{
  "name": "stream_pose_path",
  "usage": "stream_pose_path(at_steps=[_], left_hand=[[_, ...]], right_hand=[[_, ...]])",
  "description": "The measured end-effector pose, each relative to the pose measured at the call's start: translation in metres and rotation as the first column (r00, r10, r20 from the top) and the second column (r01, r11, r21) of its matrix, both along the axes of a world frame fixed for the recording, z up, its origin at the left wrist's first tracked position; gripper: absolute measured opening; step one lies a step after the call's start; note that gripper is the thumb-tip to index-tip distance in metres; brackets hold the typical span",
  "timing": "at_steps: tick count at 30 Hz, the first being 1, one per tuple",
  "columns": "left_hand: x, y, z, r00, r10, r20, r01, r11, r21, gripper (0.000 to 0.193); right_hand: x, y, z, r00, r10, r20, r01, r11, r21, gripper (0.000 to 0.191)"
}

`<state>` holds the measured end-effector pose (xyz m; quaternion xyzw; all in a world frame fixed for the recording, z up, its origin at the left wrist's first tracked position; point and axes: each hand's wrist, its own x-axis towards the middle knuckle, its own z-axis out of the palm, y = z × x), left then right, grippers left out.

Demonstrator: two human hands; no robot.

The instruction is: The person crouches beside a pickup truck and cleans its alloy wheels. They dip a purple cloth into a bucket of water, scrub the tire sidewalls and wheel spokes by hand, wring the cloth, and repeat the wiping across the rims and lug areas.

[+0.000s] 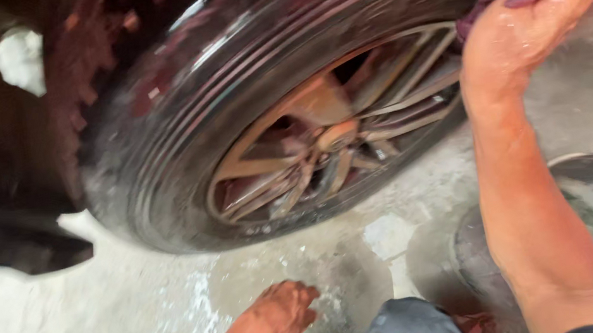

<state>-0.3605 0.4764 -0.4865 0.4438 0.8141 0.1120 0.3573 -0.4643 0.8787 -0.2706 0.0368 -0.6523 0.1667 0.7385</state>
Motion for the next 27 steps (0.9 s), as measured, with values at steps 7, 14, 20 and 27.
stream_pose_path(at_steps=[7,14,20,27], left_hand=[[0.003,0.011,0.025,0.999,0.006,-0.047,-0.007,1.000,-0.028,0.040],[0.029,0.017,0.030,0.994,-0.063,-0.093,0.046,0.982,-0.182,0.041],[0.033,-0.004,0.044,0.995,-0.027,-0.093,0.017,0.995,-0.100,0.040],[0.022,-0.020,0.043,0.996,-0.016,-0.090,0.006,0.994,-0.108,0.037]], right_hand=[[0.024,-0.260,0.025,0.940,-0.220,0.261,0.080,0.886,0.457,0.035],[0.032,-0.365,-0.040,0.966,0.016,0.258,-0.224,0.550,0.804,0.030],[0.024,-0.271,0.003,0.874,0.223,0.432,-0.473,0.593,0.651,0.031],[0.025,-0.200,0.036,0.990,-0.039,0.138,0.009,0.977,0.215,0.036]])
